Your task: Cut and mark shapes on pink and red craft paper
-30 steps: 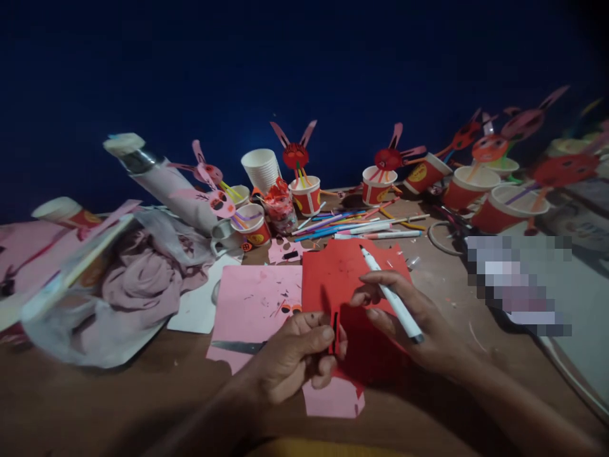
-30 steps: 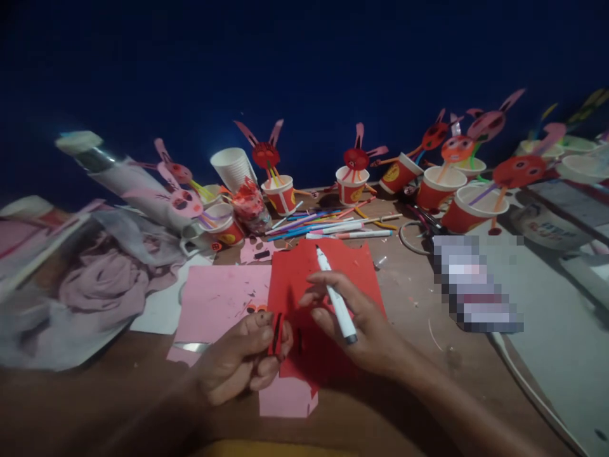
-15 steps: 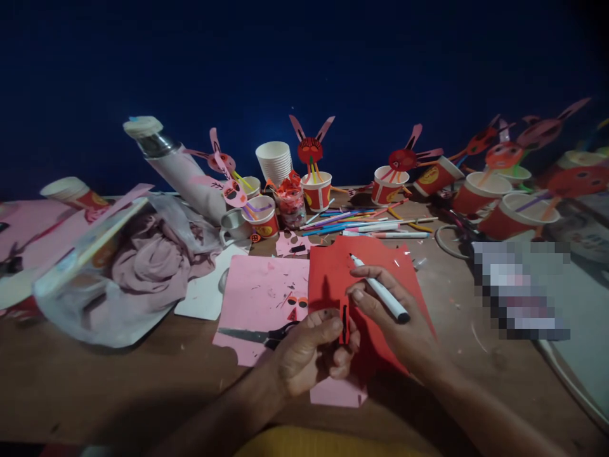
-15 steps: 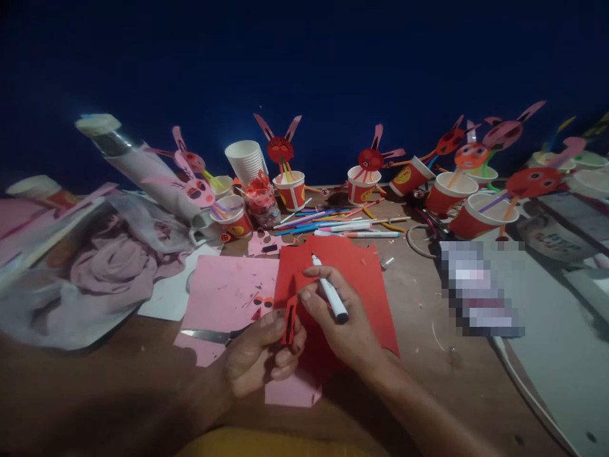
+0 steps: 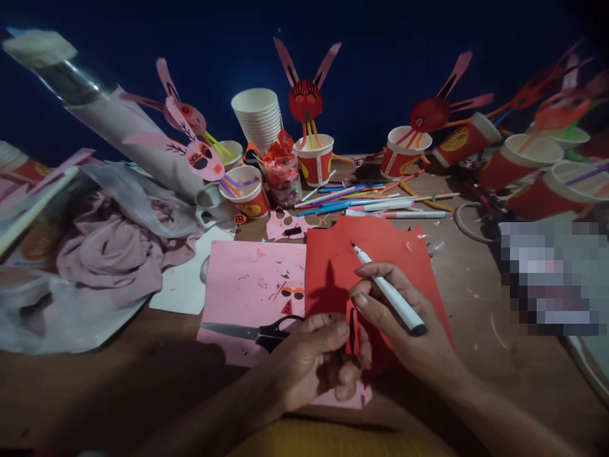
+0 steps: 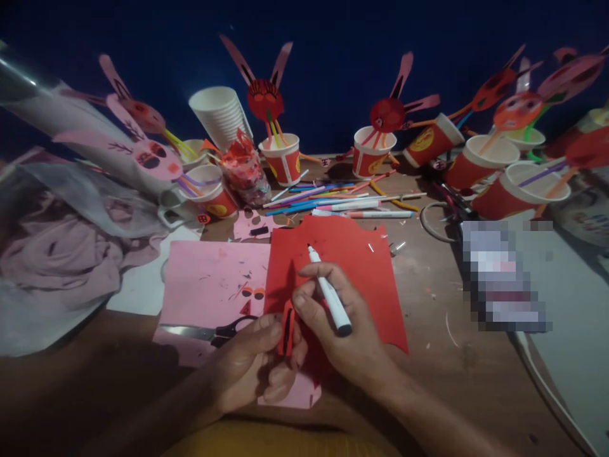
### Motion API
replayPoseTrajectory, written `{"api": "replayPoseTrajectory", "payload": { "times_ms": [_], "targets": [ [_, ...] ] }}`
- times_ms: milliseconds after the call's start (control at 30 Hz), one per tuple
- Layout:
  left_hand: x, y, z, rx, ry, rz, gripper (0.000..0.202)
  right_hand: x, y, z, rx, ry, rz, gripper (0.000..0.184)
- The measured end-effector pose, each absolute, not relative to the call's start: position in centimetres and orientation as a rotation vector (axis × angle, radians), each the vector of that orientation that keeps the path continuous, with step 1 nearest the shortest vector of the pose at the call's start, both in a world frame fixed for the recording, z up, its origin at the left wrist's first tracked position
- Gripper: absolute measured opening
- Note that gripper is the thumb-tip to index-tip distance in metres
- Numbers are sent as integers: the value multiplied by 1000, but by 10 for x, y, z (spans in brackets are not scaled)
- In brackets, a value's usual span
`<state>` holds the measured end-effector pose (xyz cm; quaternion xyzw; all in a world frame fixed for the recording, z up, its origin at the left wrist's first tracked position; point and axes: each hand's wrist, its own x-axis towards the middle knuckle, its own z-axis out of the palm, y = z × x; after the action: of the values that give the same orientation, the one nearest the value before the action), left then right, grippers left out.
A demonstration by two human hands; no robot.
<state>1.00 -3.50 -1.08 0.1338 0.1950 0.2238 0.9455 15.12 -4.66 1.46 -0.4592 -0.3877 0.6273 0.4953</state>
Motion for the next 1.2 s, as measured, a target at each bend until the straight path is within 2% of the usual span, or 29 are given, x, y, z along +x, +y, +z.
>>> {"api": "replayPoseTrajectory", "payload": {
  "times_ms": [333,400,500,567,667,867,1200],
  "targets": [
    [9,-36,-8,311,438,459,23,150,-51,15,-1168,-1007,1427,18],
    [8,-37,-7,404,512,492,24,154,-50,15,-1249,-1121,1276,16],
    [5,-38,-3,735,782,647,22,166,-44,11,-1455,-1412,824,18],
    [2,-37,1,1123,990,781,13,176,-37,5,-1545,-1561,567,20],
    [-1,-35,8,1720,993,883,10,187,-27,-4,-1574,-1718,417,22],
    [-5,-31,11,2223,973,684,12,188,-20,-20,-1569,-2014,264,29],
    [-2,-33,-5,2350,975,546,17,191,-21,-16,-1482,-1962,92,26]
  ]
}}
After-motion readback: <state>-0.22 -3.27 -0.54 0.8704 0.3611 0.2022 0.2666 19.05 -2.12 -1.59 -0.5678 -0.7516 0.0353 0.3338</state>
